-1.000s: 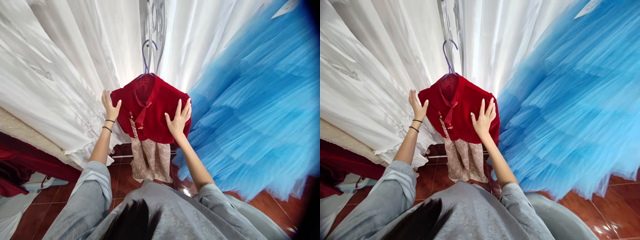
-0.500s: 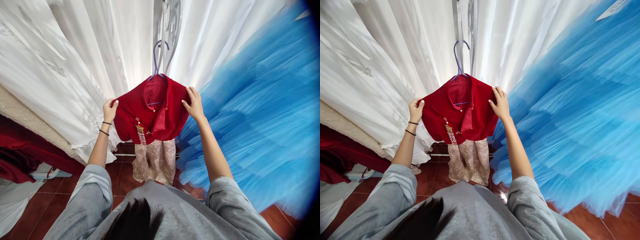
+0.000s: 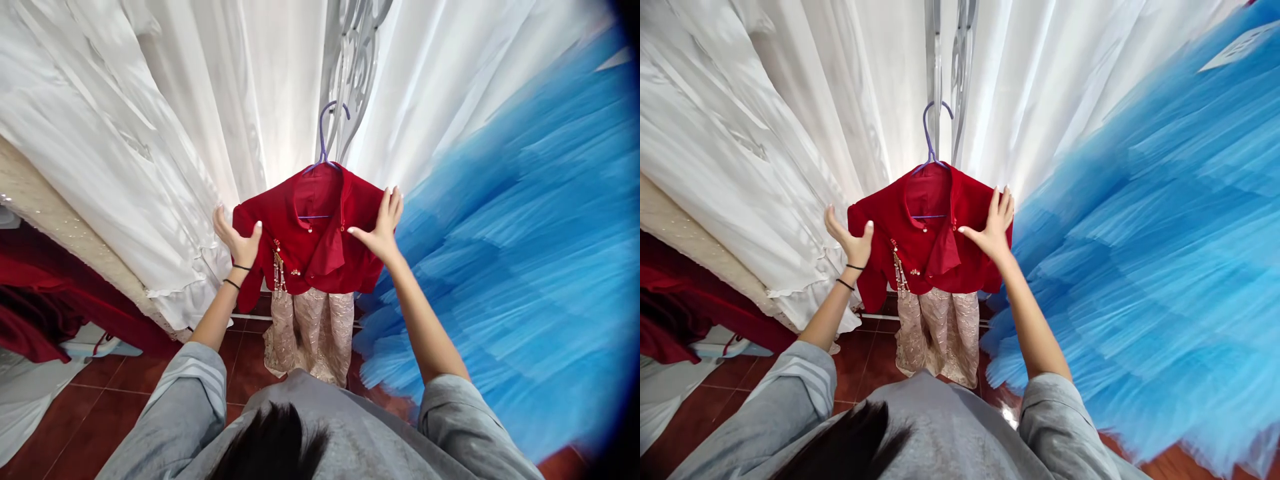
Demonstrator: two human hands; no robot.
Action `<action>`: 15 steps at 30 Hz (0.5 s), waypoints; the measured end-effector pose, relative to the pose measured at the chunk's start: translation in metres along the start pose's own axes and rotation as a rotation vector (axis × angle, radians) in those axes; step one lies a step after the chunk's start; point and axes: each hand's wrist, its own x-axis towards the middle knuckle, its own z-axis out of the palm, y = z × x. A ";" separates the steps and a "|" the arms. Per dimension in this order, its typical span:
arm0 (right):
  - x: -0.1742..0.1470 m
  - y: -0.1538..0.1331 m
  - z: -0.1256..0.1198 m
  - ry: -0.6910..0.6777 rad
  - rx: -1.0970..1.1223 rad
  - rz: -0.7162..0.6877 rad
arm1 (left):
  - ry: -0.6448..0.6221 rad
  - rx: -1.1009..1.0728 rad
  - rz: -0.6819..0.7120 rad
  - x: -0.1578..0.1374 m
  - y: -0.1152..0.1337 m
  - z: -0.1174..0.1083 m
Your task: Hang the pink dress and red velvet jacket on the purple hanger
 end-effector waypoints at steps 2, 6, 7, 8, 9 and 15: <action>-0.009 -0.023 0.017 0.010 0.013 0.063 | -0.074 0.087 -0.121 -0.023 0.015 0.017; -0.013 -0.034 0.041 0.103 -0.040 0.284 | -0.201 0.172 -0.243 -0.040 0.018 0.051; -0.012 -0.029 0.042 0.152 -0.039 0.334 | -0.194 0.183 -0.233 -0.036 0.013 0.055; -0.010 -0.021 0.039 0.197 -0.022 0.356 | -0.185 0.189 -0.210 -0.030 0.005 0.056; -0.007 -0.012 0.033 0.226 0.011 0.348 | -0.181 0.192 -0.175 -0.021 -0.003 0.053; 0.038 0.039 -0.035 0.228 0.262 0.200 | -0.110 0.181 0.216 0.073 -0.042 -0.005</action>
